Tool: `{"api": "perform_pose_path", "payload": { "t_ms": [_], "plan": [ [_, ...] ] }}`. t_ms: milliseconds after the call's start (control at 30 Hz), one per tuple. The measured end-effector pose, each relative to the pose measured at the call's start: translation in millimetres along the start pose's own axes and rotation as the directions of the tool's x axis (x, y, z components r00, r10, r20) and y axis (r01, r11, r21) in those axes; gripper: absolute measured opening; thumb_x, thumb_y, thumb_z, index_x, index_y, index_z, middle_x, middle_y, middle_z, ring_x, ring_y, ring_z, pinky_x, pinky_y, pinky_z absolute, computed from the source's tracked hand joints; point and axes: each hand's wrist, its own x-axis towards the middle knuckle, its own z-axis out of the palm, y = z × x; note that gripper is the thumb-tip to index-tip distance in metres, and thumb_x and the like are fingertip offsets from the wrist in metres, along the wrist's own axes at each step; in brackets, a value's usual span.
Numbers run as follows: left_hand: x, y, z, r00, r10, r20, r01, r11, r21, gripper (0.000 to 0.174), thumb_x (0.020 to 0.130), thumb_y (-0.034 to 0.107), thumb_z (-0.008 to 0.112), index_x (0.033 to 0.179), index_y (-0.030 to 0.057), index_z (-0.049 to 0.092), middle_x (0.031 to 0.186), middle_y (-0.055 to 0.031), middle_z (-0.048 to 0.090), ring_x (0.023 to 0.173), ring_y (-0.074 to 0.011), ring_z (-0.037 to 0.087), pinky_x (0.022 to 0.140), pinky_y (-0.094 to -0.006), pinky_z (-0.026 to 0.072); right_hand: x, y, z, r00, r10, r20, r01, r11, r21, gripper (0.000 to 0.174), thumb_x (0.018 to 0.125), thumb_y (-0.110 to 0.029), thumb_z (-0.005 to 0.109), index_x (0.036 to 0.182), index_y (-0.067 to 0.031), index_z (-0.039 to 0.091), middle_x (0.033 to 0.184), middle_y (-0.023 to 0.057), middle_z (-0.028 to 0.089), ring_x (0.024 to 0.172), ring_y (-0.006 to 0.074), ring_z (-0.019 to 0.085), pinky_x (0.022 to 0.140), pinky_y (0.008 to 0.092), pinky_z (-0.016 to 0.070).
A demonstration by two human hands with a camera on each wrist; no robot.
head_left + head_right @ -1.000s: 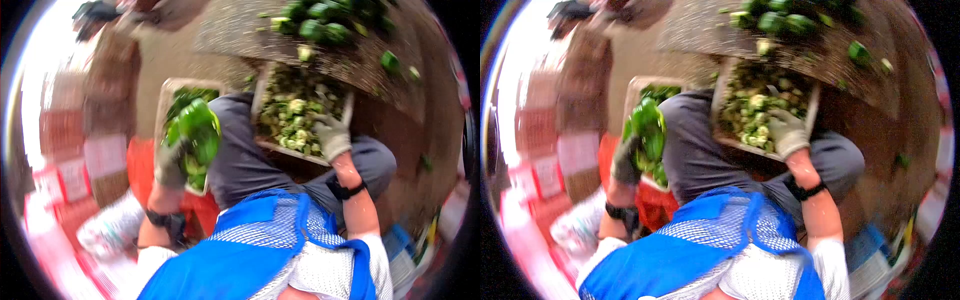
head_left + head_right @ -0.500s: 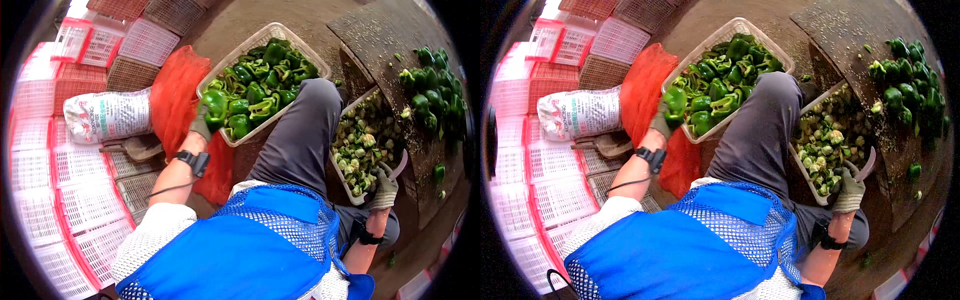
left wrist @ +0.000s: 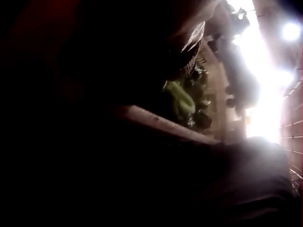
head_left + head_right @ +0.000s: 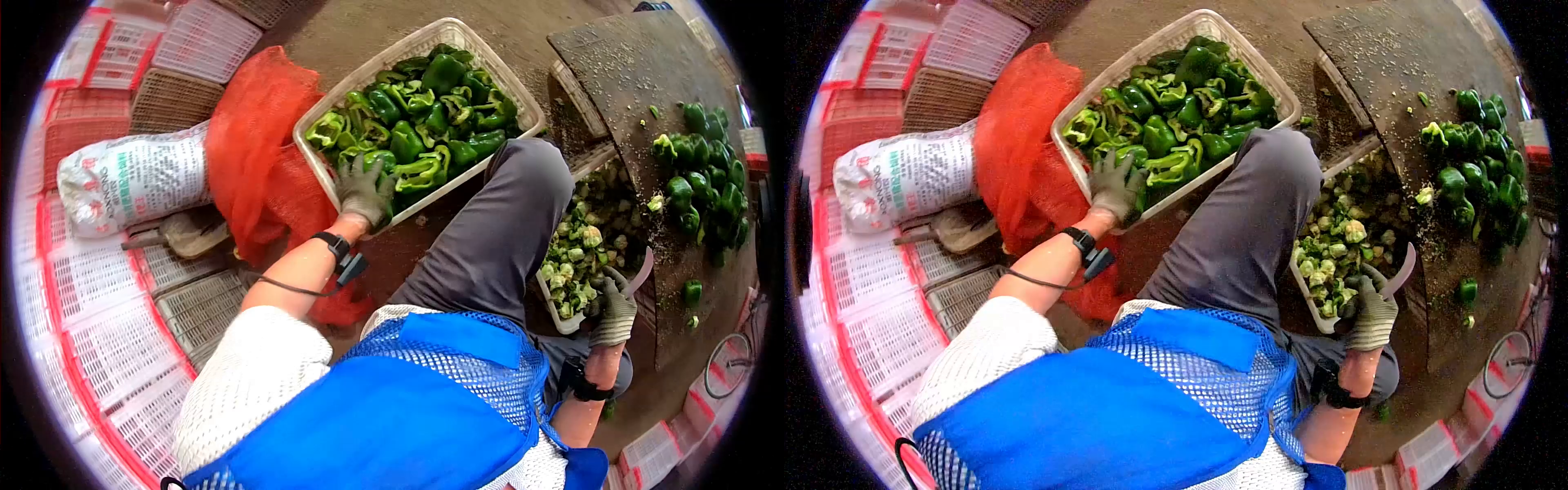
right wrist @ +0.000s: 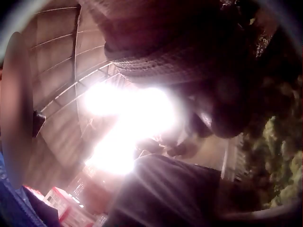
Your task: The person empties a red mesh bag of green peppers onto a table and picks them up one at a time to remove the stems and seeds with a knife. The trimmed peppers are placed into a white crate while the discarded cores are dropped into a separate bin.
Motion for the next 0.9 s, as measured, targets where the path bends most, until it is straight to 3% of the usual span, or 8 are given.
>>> {"api": "perform_pose_path", "payload": {
  "t_ms": [200, 367, 467, 567, 633, 767, 833, 900],
  "plan": [
    [16.8, 19.6, -14.4, 0.997, -0.053, 0.055, 0.047, 0.992, 0.113, 0.055, 0.092, 0.049, 0.054, 0.141, 0.0244, 0.051, 0.154, -0.0158, 0.032, 0.137, -0.0471, 0.028, 0.114, -0.0606, 0.0175, 12.9, -28.5, 33.3, 0.996, -0.033, -0.085, 0.023, 0.992, -0.123, 0.026, 0.095, -0.015, 0.058, 0.117, -0.0026, 0.065, 0.08, 0.0038, 0.066, 0.047, 0.0074, 0.046, 0.042, 0.0231, 0.037],
    [35.9, 35.5, -27.1, 0.934, -0.146, 0.325, 0.104, 0.984, 0.145, 0.065, 0.098, 0.053, 0.042, 0.152, 0.018, 0.034, 0.163, -0.0124, 0.014, 0.148, -0.0389, 0.014, 0.118, -0.0572, 0.0107, -10.6, -104.2, 79.3, 0.972, -0.227, -0.051, 0.211, 0.952, -0.22, 0.025, 0.094, -0.015, 0.059, 0.114, -0.0035, 0.068, 0.077, 0.0019, 0.068, 0.05, 0.0047, 0.05, 0.046, 0.0215, 0.0402],
    [29.9, 9.3, 34.7, 1.0, 0.015, 0.014, -0.018, 0.96, 0.28, 0.063, 0.097, 0.053, 0.045, 0.148, 0.0176, 0.043, 0.161, -0.012, 0.019, 0.145, -0.0352, 0.02, 0.117, -0.0564, 0.0119, -26.9, -141.1, 74.1, 0.967, -0.253, -0.042, 0.229, 0.925, -0.303, 0.021, 0.092, -0.012, 0.063, 0.11, -0.0056, 0.071, 0.087, 0.0025, 0.071, 0.073, 0.0063, 0.063, 0.061, 0.0216, 0.0501],
    [31.9, 23.5, 9.9, 0.998, 0.022, 0.055, -0.038, 0.948, 0.316, 0.059, 0.096, 0.051, 0.045, 0.145, 0.0176, 0.048, 0.161, -0.011, 0.02, 0.141, -0.0354, 0.03, 0.117, -0.0512, 0.018, -28.7, -119.7, 46.8, 0.91, -0.414, -0.001, 0.413, 0.91, -0.037, 0.021, 0.092, -0.013, 0.061, 0.11, -0.0058, 0.071, 0.084, 0.0014, 0.07, 0.074, 0.005, 0.061, 0.065, 0.0218, 0.049],
    [34.1, -5.4, 45.9, 0.982, 0.153, -0.114, -0.1, 0.921, 0.377, 0.057, 0.096, 0.05, 0.045, 0.143, 0.0178, 0.051, 0.159, -0.0125, 0.025, 0.14, -0.0348, 0.032, 0.116, -0.049, 0.022, -36.7, -106.5, 19.7, 0.963, -0.271, -0.005, 0.271, 0.961, 0.055, 0.023, 0.091, -0.012, 0.063, 0.111, -0.0058, 0.071, 0.086, 0.0029, 0.071, 0.079, 0.0055, 0.061, 0.068, 0.0231, 0.05],
    [29.9, 41.2, -22.5, 0.973, -0.019, 0.231, -0.057, 0.946, 0.319, 0.066, 0.096, 0.055, 0.043, 0.147, 0.0129, 0.044, 0.157, -0.0159, 0.028, 0.142, -0.0334, 0.03, 0.116, -0.048, 0.0237, -16.8, -32.1, -36.1, 0.993, -0.058, -0.106, 0.06, 0.998, 0.015, 0.022, 0.089, -0.012, 0.065, 0.108, -0.0065, 0.073, 0.078, 0.0026, 0.07, 0.064, 0.0079, 0.061, 0.056, 0.0252, 0.0502],
    [69.7, -29.6, 15.3, 0.98, 0.089, 0.178, -0.096, 0.995, 0.034, 0.068, 0.094, 0.053, 0.05, 0.148, 0.0125, 0.041, 0.155, -0.018, 0.032, 0.14, -0.0356, 0.034, 0.115, -0.0468, 0.0275, -7.1, -0.4, -60.7, 0.986, 0.024, -0.166, -0.007, 0.995, 0.1, 0.023, 0.087, -0.013, 0.065, 0.106, -0.0034, 0.073, 0.077, 0.0049, 0.072, 0.057, 0.0088, 0.06, 0.05, 0.0268, 0.0496],
    [72.7, 39.9, -57.5, 0.99, 0.134, -0.034, -0.121, 0.958, 0.26, 0.072, 0.086, 0.041, 0.068, 0.143, 0.0037, 0.045, 0.147, -0.0225, 0.042, 0.133, -0.0375, 0.042, 0.111, -0.0469, 0.0318, -1.6, 14.3, -80.2, 0.984, -0.002, -0.18, 0.046, 0.969, 0.241, 0.021, 0.09, -0.012, 0.062, 0.105, 0.0001, 0.072, 0.077, 0.007, 0.071, 0.043, 0.011, 0.055, 0.04, 0.0275, 0.0449]
  ]
}}
